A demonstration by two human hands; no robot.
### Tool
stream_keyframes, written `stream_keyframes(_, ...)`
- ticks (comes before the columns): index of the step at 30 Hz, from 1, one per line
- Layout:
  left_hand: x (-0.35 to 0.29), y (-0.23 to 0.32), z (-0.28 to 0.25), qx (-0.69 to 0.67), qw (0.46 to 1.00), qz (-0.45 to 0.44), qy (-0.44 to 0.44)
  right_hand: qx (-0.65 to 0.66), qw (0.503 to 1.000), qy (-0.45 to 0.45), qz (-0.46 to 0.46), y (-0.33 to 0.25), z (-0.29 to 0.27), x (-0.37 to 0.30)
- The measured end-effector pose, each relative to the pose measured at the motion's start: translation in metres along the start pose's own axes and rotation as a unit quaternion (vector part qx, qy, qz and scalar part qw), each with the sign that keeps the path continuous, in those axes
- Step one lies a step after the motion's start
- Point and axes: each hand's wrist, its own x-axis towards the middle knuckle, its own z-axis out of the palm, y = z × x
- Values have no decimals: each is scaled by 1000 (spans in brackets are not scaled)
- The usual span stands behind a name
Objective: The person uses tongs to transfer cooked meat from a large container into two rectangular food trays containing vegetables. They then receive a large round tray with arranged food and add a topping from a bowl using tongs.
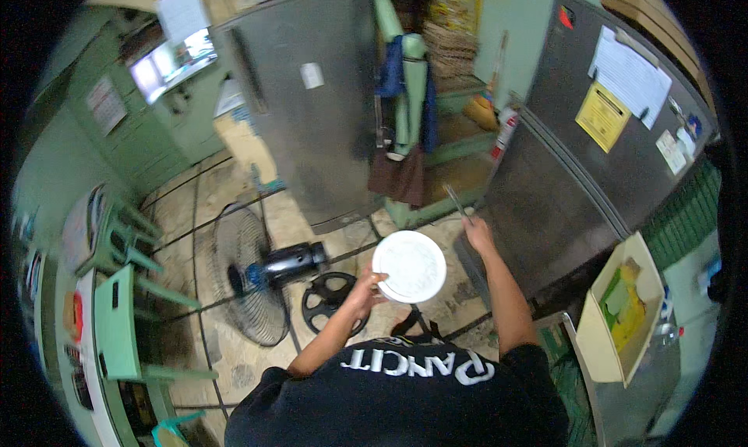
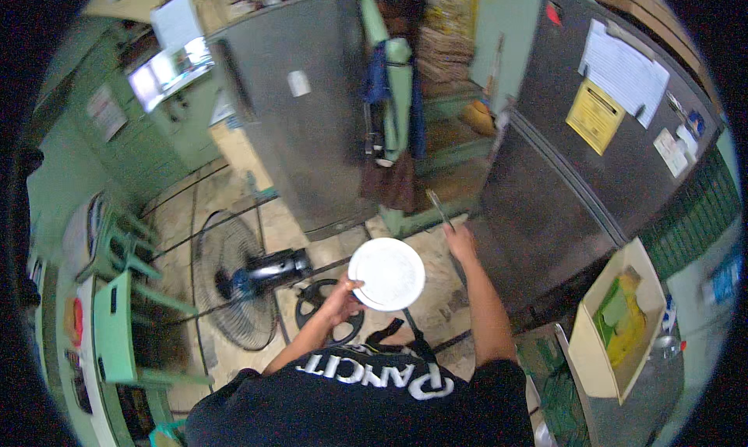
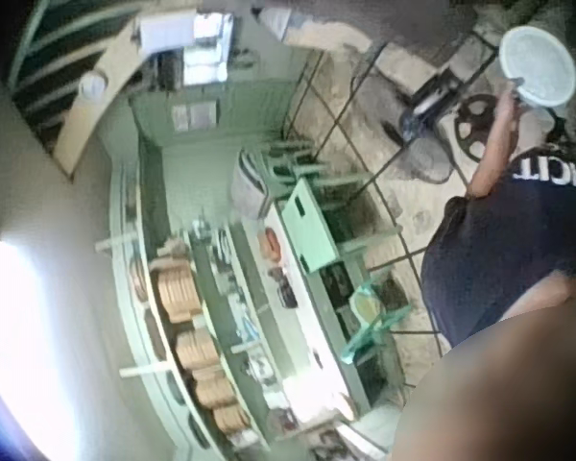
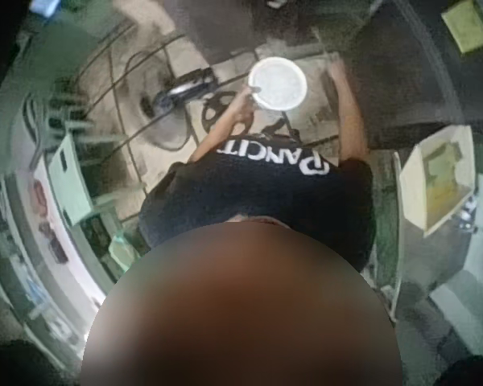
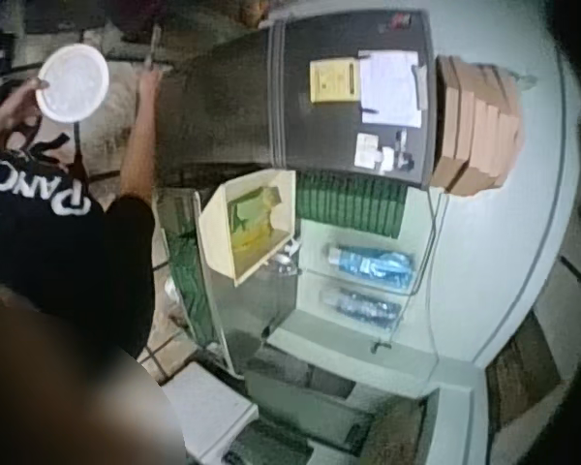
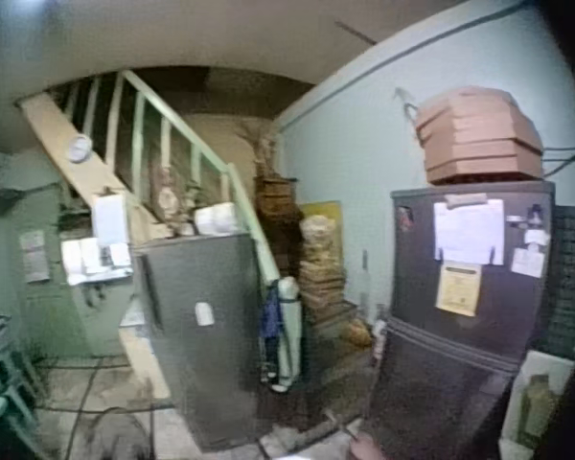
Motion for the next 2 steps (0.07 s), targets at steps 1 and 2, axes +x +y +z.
stream_keyframes(1, 19, 12, 5, 7, 1000, 19, -17, 6, 1000, -3, -3, 2, -12, 33)
stream_keyframes(2, 38, 22, 11, -2, 1000, -13, 2, 2, 1000, 8, 17, 17, -27, 44)
